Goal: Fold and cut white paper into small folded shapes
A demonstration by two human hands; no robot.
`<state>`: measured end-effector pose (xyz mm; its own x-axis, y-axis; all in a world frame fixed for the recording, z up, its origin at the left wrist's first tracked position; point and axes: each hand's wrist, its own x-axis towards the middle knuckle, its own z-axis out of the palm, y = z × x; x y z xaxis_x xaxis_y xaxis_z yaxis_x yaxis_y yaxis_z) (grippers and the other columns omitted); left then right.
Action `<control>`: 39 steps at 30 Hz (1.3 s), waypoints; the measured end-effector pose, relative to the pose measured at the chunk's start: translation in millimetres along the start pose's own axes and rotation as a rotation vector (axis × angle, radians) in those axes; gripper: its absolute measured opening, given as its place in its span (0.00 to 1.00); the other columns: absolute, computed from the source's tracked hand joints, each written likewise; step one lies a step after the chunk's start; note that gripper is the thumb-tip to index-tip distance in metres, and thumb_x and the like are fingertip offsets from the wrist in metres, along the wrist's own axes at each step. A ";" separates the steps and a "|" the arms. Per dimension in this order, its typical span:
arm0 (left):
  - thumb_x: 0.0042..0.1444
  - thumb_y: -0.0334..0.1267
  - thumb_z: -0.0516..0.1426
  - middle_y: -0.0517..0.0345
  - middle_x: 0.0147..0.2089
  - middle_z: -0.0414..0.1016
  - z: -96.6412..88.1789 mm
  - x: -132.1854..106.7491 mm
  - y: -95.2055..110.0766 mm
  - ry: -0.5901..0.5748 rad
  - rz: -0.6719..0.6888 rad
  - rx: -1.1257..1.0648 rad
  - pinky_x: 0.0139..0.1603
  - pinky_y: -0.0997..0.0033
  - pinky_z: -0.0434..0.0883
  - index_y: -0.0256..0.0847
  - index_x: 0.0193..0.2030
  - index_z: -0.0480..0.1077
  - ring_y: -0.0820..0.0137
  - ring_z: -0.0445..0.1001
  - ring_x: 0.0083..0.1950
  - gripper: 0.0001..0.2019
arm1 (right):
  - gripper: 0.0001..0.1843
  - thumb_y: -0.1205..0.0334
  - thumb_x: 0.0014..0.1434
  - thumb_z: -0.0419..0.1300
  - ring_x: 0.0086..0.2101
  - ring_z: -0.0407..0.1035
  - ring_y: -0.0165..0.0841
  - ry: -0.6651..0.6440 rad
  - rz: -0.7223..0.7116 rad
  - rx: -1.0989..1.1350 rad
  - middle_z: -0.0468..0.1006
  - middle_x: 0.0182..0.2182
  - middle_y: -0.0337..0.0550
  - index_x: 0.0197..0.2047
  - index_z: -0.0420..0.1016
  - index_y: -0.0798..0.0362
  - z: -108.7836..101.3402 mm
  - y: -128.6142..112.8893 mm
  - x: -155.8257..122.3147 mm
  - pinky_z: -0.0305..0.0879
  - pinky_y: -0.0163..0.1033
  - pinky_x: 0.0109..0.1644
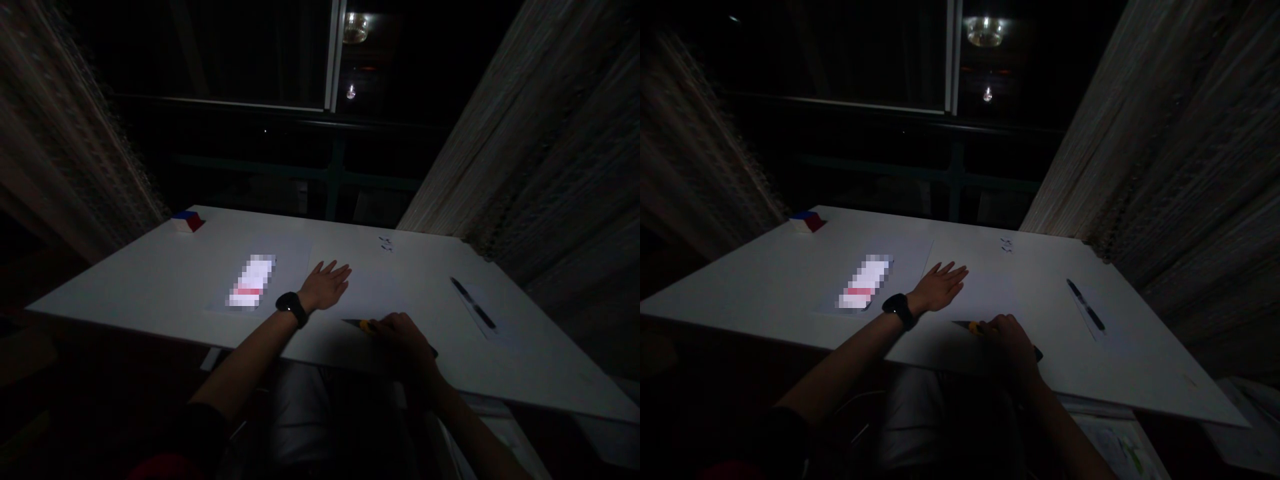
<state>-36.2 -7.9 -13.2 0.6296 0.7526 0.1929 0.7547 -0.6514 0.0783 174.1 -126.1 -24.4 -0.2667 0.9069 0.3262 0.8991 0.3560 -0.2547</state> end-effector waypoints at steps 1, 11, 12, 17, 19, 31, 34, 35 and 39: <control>0.63 0.47 0.33 0.62 0.68 0.50 -0.3 0.1 -0.2 -0.003 0.000 -0.002 0.65 0.51 0.44 0.47 0.66 0.47 0.63 0.45 0.69 0.26 | 0.14 0.57 0.59 0.51 0.31 0.63 0.34 -0.002 -0.003 -0.009 0.73 0.28 0.46 0.37 0.77 0.49 -0.2 0.4 -1.0 0.55 0.35 0.30; 0.63 0.48 0.33 0.63 0.68 0.49 -1.5 -0.3 1.4 -0.017 -0.012 0.005 0.66 0.51 0.44 0.46 0.66 0.48 0.63 0.44 0.69 0.26 | 0.13 0.60 0.58 0.51 0.29 0.61 0.33 -0.010 -0.104 -0.087 0.71 0.26 0.45 0.38 0.77 0.50 3.6 -6.6 -0.8 0.51 0.35 0.29; 0.63 0.48 0.33 0.63 0.68 0.49 -2.0 -0.2 1.7 -0.020 -0.014 0.006 0.66 0.51 0.43 0.46 0.66 0.48 0.63 0.44 0.69 0.26 | 0.13 0.61 0.58 0.51 0.30 0.61 0.33 0.004 -0.130 -0.110 0.71 0.27 0.45 0.39 0.76 0.50 5.5 -7.9 -0.4 0.50 0.35 0.29; 0.63 0.47 0.32 0.63 0.68 0.48 -3.0 0.2 2.0 -0.033 -0.015 0.008 0.66 0.52 0.43 0.46 0.66 0.47 0.64 0.43 0.69 0.26 | 0.11 0.62 0.57 0.53 0.30 0.59 0.33 0.032 -0.220 -0.207 0.71 0.27 0.45 0.40 0.75 0.49 9.1 -7.8 -4.3 0.50 0.35 0.30; 0.63 0.47 0.32 0.63 0.68 0.48 -2.6 0.2 1.6 -0.033 -0.011 0.012 0.66 0.52 0.44 0.47 0.66 0.46 0.63 0.43 0.69 0.26 | 0.11 0.64 0.57 0.53 0.30 0.59 0.33 0.054 -0.246 -0.214 0.71 0.27 0.45 0.41 0.75 0.50 9.5 -6.9 -4.8 0.49 0.35 0.30; 0.63 0.48 0.32 0.63 0.68 0.48 -2.4 -0.4 1.4 -0.020 -0.011 -0.018 0.66 0.52 0.43 0.46 0.66 0.47 0.64 0.44 0.69 0.26 | 0.11 0.65 0.58 0.54 0.31 0.61 0.34 0.070 -0.323 -0.099 0.72 0.29 0.47 0.40 0.76 0.53 7.0 -21.7 -4.4 0.54 0.36 0.33; 0.63 0.47 0.33 0.62 0.68 0.49 -2.2 -0.1 1.0 -0.012 -0.007 -0.019 0.66 0.51 0.44 0.47 0.66 0.48 0.64 0.44 0.69 0.26 | 0.12 0.65 0.59 0.53 0.31 0.63 0.34 0.048 -0.298 -0.017 0.73 0.30 0.47 0.43 0.76 0.51 7.4 -26.1 -8.2 0.57 0.37 0.34; 0.63 0.47 0.33 0.62 0.68 0.50 -1.9 0.0 0.7 -0.007 -0.008 -0.017 0.66 0.51 0.44 0.47 0.66 0.49 0.63 0.45 0.68 0.26 | 0.13 0.64 0.59 0.52 0.31 0.63 0.34 0.048 -0.277 0.010 0.73 0.29 0.46 0.43 0.76 0.50 7.0 -26.7 -9.3 0.58 0.37 0.34; 0.64 0.47 0.34 0.60 0.68 0.50 0.6 0.5 -1.1 0.040 0.001 -0.014 0.65 0.52 0.46 0.46 0.65 0.50 0.63 0.47 0.68 0.25 | 0.14 0.59 0.60 0.51 0.32 0.65 0.35 0.111 -0.064 0.008 0.74 0.30 0.46 0.44 0.76 0.47 -13.6 -15.9 -10.3 0.60 0.38 0.34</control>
<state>-36.6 -6.8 -13.8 0.6220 0.7478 0.2322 0.7513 -0.6535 0.0919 167.2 -144.1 -11.3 -0.2832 0.8517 0.4410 0.8785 0.4148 -0.2370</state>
